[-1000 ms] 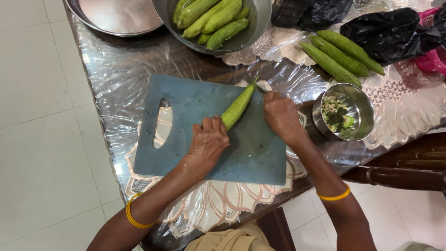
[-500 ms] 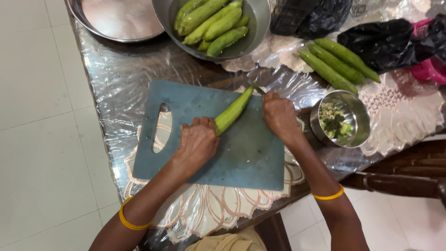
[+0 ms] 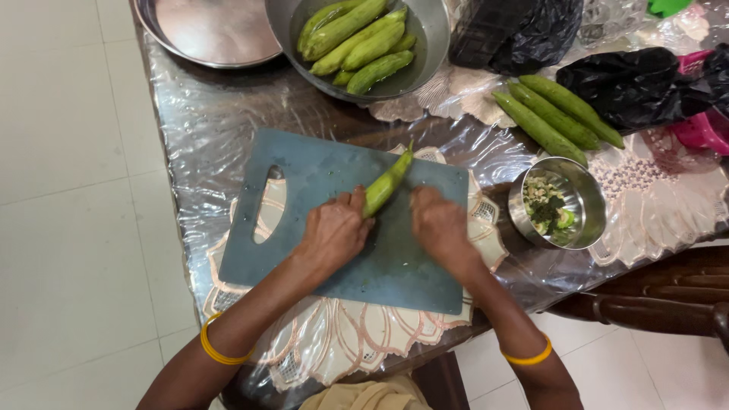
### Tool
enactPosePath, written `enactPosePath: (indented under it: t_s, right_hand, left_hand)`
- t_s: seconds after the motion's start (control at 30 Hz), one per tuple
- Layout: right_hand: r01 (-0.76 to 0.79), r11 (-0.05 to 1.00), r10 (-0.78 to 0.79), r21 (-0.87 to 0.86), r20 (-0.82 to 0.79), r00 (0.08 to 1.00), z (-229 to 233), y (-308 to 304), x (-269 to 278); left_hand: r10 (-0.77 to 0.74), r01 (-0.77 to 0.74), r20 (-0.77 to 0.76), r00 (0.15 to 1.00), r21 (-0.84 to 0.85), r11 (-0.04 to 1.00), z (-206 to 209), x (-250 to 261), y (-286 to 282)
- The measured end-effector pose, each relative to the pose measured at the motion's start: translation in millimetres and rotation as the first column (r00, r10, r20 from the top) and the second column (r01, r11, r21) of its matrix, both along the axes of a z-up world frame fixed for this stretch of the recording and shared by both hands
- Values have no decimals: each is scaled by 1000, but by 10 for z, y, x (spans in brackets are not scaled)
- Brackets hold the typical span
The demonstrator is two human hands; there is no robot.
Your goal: The person scrapes the outer skin of a vegetable using a knife, working over a cutting board on a table.
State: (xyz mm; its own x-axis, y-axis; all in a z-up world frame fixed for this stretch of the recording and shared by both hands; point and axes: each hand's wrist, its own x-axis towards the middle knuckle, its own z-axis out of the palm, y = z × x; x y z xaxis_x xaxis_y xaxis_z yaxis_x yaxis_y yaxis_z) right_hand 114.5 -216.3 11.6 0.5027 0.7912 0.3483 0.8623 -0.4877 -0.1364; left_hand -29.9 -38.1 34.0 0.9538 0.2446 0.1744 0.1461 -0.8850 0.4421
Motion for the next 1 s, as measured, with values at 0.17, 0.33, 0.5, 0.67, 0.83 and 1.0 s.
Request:
enactPosePath:
  t_s: [0.17,0.33,0.5,0.67,0.83,1.0]
  right_hand:
    - [-79,996,79,-37,-11,997,-10,31,-393]
    - [48,978,-31,-203,84,996,114,76,412]
    - [157,966,-189,-204,-145,971,117,116,248]
    - [-41,993,50,-109,79,996,16,122,-379]
    - [54,982,-34,-183,107,994,67,134,368]
    - [35,990,-31,-138,33,999,68,111,181]
  left_hand:
    - [-9,9,4,1000,-43,999,22,-4,-11]
    - [-33,35,19,999,-57,998,72,22,44]
    - [-20,20,4,1000,-130,991,89,-9,79]
    - [-14,13,-10,1000,-126,992,66,-1,72]
    - [-21,21,6,1000,-114,993,48,13,67]
    - [11,-20,-87,996,-110,994,91,24,59]
